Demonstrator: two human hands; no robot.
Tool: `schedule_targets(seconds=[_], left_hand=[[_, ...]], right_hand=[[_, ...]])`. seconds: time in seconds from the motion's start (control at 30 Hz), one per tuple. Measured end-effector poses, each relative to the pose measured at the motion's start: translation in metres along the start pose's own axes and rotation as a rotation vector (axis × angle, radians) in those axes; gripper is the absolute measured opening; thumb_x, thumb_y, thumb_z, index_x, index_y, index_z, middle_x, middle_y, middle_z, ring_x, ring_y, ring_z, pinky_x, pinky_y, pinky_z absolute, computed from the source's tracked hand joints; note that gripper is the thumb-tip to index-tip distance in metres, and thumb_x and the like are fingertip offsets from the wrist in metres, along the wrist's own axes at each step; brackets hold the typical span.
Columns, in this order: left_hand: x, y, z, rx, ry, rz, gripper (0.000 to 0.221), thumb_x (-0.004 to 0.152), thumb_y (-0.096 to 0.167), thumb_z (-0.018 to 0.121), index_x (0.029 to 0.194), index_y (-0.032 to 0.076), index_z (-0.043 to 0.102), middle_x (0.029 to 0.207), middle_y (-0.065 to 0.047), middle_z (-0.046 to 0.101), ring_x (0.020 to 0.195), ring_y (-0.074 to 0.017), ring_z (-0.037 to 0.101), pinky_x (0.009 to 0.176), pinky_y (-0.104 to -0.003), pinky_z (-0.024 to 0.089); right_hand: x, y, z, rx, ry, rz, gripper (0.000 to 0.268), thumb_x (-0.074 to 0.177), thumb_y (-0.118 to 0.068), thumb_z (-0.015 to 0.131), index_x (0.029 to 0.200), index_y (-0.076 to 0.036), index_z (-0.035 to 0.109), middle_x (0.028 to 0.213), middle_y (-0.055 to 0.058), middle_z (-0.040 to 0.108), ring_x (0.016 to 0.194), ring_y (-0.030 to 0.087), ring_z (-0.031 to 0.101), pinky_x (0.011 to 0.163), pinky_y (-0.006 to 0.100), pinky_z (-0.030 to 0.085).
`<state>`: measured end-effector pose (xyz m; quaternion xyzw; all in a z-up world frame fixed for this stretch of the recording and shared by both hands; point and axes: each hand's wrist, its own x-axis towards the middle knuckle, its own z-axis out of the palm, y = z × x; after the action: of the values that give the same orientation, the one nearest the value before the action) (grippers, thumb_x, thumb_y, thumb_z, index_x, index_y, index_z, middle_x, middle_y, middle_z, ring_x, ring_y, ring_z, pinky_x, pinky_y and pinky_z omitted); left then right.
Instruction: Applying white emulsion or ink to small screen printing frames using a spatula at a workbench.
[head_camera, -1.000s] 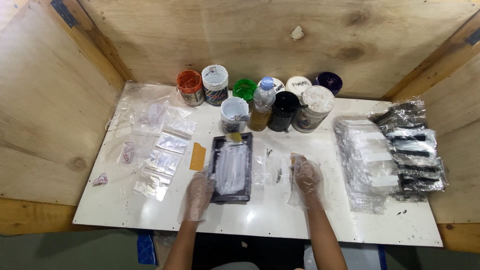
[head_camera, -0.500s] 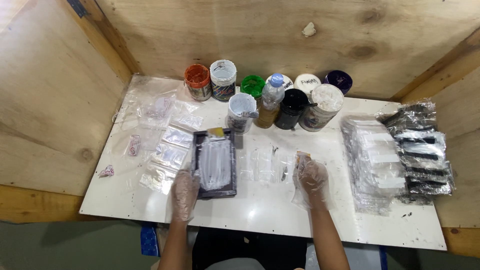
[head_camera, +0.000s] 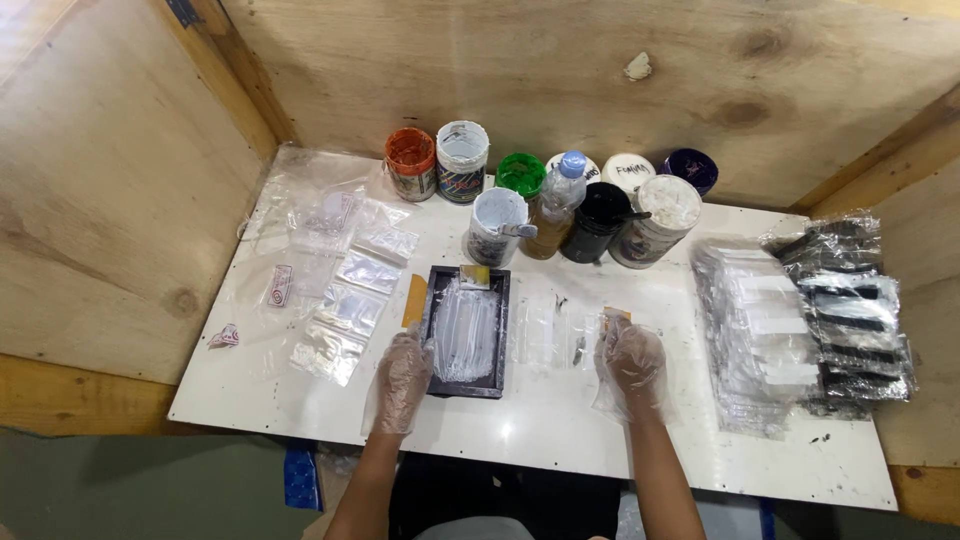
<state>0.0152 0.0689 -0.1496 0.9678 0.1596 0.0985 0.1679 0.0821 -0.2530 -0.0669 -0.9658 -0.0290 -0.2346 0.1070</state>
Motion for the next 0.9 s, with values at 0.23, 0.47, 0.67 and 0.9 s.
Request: schedule_targets(seconds=[0.23,0.47,0.67,0.9], left_hand=[[0.000,-0.005,0.008,-0.107,-0.032,-0.114,0.039,0.093,0.040,0.065,0.111,0.007,0.068,0.088,-0.014,0.072,0.085,-0.0363,0.075,0.073,-0.045,0.062],[-0.003,-0.029,0.061,0.030,-0.041,-0.025,0.041,0.087,0.033,0.070,0.118,0.006,0.069,0.090,-0.015,0.071,0.083,-0.0337,0.076,0.069,-0.043,0.063],[0.006,0.012,-0.043,-0.229,-0.246,-0.186,0.048,0.091,0.041,0.070,0.133,0.018,0.067,0.094,-0.008,0.072,0.090,-0.0319,0.076,0.077,-0.043,0.063],[0.013,0.021,-0.074,-0.316,-0.281,-0.239,0.062,0.083,0.047,0.072,0.141,0.029,0.059,0.107,-0.007,0.075,0.104,-0.0328,0.074,0.088,-0.050,0.062]], right_hand=[[-0.004,-0.016,0.001,0.077,-0.022,0.066,0.039,0.105,-0.029,0.040,0.108,0.000,0.065,0.074,0.007,0.059,0.076,0.021,0.066,0.075,0.019,0.050],[-0.005,0.015,0.038,0.129,-0.198,-0.183,0.032,0.102,-0.046,0.044,0.112,-0.025,0.067,0.088,-0.003,0.065,0.084,0.016,0.070,0.072,0.025,0.055],[0.039,-0.030,0.086,0.159,-0.337,-0.387,0.029,0.100,-0.059,0.048,0.115,-0.045,0.068,0.100,-0.011,0.070,0.091,0.012,0.073,0.070,0.030,0.059],[0.084,-0.129,0.090,0.129,-0.603,-0.429,0.035,0.097,-0.061,0.041,0.119,-0.046,0.064,0.114,-0.019,0.074,0.108,0.004,0.071,0.086,0.027,0.058]])
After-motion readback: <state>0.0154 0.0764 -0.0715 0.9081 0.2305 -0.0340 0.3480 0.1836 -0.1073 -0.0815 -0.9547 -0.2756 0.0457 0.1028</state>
